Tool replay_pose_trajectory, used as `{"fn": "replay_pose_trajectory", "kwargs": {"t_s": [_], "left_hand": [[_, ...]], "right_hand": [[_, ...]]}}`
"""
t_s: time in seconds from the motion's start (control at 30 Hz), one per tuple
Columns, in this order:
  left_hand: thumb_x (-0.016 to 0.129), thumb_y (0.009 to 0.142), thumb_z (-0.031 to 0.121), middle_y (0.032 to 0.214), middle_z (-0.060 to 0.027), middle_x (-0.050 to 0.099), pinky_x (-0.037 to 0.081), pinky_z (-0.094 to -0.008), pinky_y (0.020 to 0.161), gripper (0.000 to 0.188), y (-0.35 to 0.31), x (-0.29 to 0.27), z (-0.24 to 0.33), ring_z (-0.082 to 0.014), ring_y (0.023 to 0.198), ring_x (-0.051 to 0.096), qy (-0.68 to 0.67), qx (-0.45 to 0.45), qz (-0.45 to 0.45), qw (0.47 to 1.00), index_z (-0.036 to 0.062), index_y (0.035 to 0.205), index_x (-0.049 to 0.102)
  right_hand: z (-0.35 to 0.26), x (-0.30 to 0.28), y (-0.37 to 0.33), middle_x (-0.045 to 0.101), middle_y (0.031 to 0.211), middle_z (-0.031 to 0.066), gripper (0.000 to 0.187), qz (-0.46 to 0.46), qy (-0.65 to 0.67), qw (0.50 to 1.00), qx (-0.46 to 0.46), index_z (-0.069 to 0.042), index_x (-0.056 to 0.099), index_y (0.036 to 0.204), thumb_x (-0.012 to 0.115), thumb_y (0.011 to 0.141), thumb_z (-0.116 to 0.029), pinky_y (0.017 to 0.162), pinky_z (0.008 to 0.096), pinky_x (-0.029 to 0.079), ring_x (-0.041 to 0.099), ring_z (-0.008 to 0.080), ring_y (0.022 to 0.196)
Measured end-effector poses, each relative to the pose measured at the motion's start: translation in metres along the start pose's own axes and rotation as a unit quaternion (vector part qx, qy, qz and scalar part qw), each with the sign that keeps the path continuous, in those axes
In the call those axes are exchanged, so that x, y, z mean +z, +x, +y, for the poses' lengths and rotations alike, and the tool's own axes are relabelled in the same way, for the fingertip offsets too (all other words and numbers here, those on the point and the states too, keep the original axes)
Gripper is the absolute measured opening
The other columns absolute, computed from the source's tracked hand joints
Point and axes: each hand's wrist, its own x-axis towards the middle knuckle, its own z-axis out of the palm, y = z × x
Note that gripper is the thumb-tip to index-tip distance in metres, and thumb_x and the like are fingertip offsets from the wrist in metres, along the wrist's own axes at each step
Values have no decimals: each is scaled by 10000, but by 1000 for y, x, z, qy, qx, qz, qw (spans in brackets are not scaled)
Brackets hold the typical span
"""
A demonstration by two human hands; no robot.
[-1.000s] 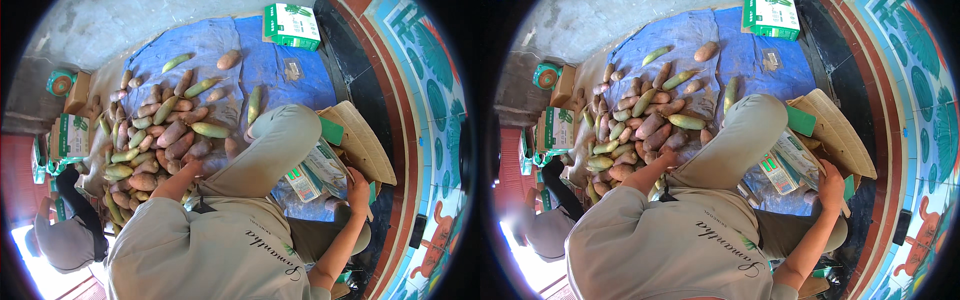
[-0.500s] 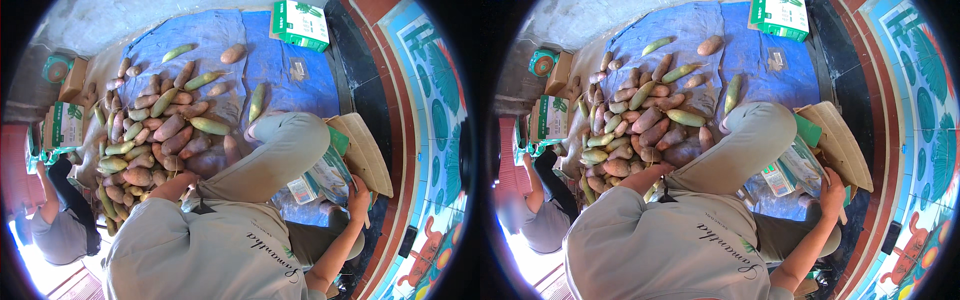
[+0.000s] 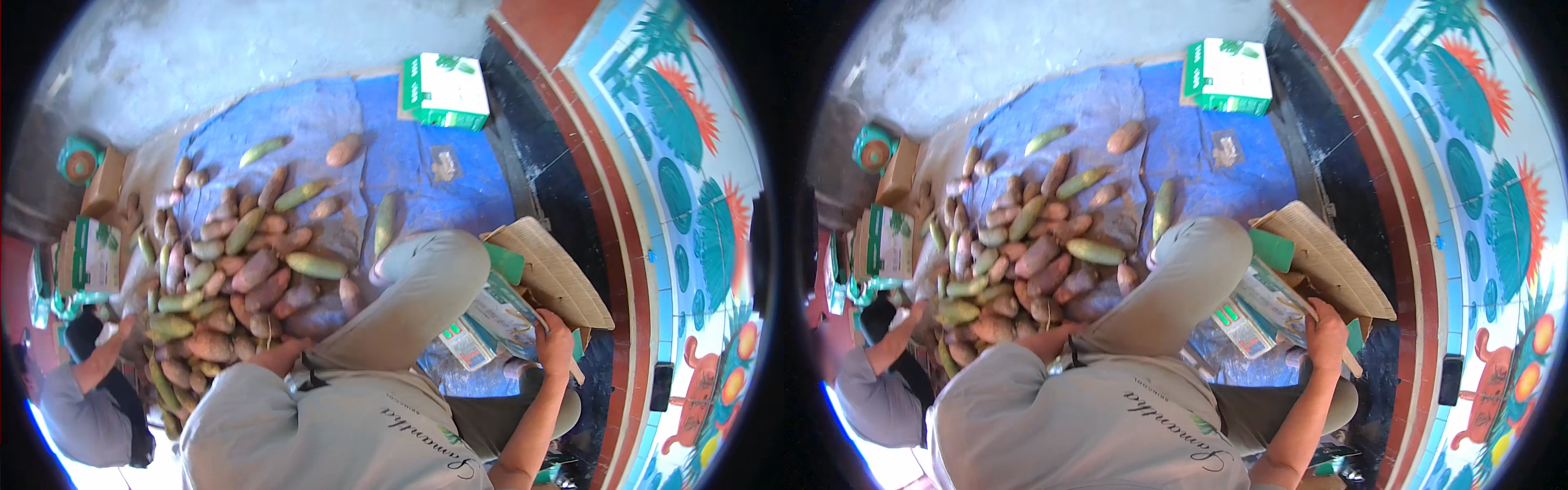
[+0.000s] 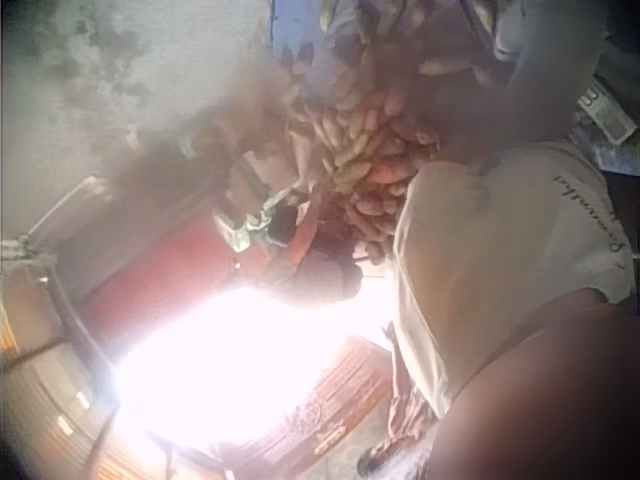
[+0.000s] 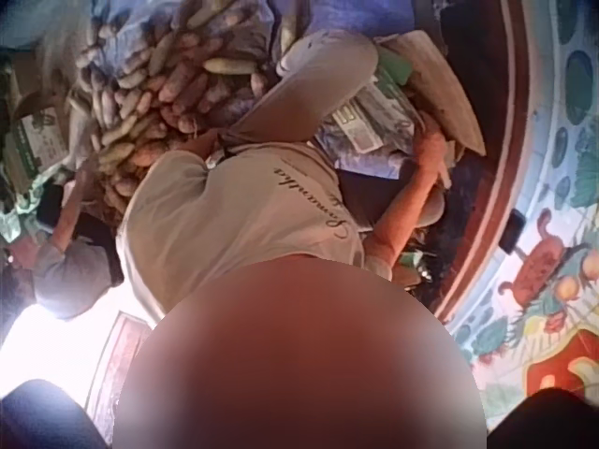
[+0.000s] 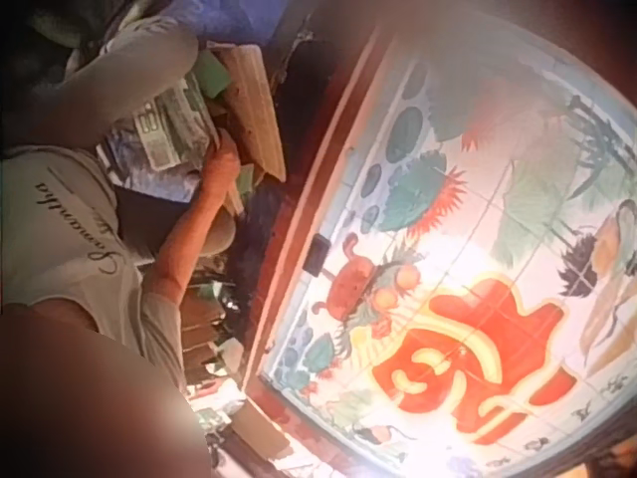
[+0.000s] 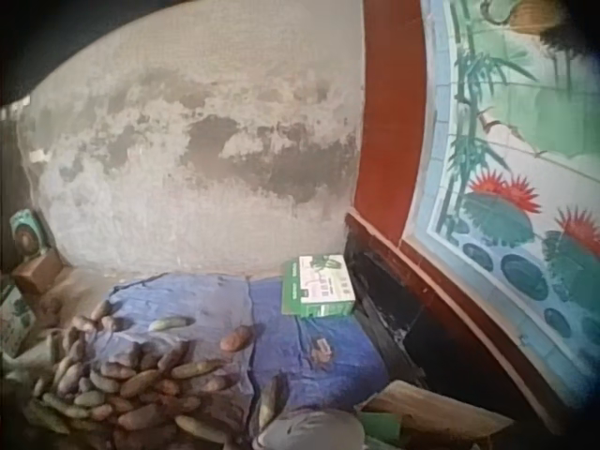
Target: Packing root vegetables from a pile on the floor into cardboard boxes and weighing them.
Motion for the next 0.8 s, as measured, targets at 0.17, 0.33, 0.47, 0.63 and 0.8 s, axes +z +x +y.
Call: {"fn": "replay_pose_trajectory", "kwargs": {"t_s": [0.17, 0.33, 0.47, 0.63, 0.8], "left_hand": [[732, 645, 267, 1112, -156, 581, 474, -428, 861, 668, 3, -14, 11, -329, 1050, 567, 54, -39, 39, 997, 61, 1232, 487], [736, 638, 262, 1053, -160, 605, 483, -417, 847, 666, 3, -92, 43, -322, 1021, 583, 92, -74, 62, 991, 48, 1217, 486], [756, 613, 335, 1036, -180, 605, 481, -414, 855, 720, -16, -60, -19, -326, 1023, 579, 11, -144, 178, 973, 28, 1205, 483], [796, 540, 515, 1223, -264, 485, 443, -406, 935, 929, -62, -109, 6, -379, 1121, 513, -168, -234, 352, 891, 75, 1276, 439], [839, 498, 469, 1263, -245, 418, 407, -394, 970, 998, -84, -153, 2, -369, 1166, 454, -233, -164, 499, 818, -2, 1256, 394]], "right_hand": [[1, 13, -3, 644, 916, 145, 214, -1, 5, 1000, -20, -77, 640, 964, 639, 753, -111, 733, 405, 493, 614, 338, 842], [4, 6, -12, 643, 856, 126, 194, 20, -4, 1000, -3, -81, 642, 928, 652, 743, -138, 699, 407, 493, 616, 320, 797], [6, 9, -12, 643, 823, 105, 209, 23, -31, 999, -7, -111, 648, 924, 661, 725, -173, 686, 397, 502, 626, 291, 784], [8, 15, -14, 653, 808, 112, 161, 19, -33, 999, 4, -121, 664, 882, 633, 753, -211, 683, 408, 503, 632, 301, 775], [7, 17, -15, 659, 808, 116, 177, 11, -60, 998, 4, -124, 667, 892, 621, 757, -230, 683, 406, 511, 640, 294, 774]]}}
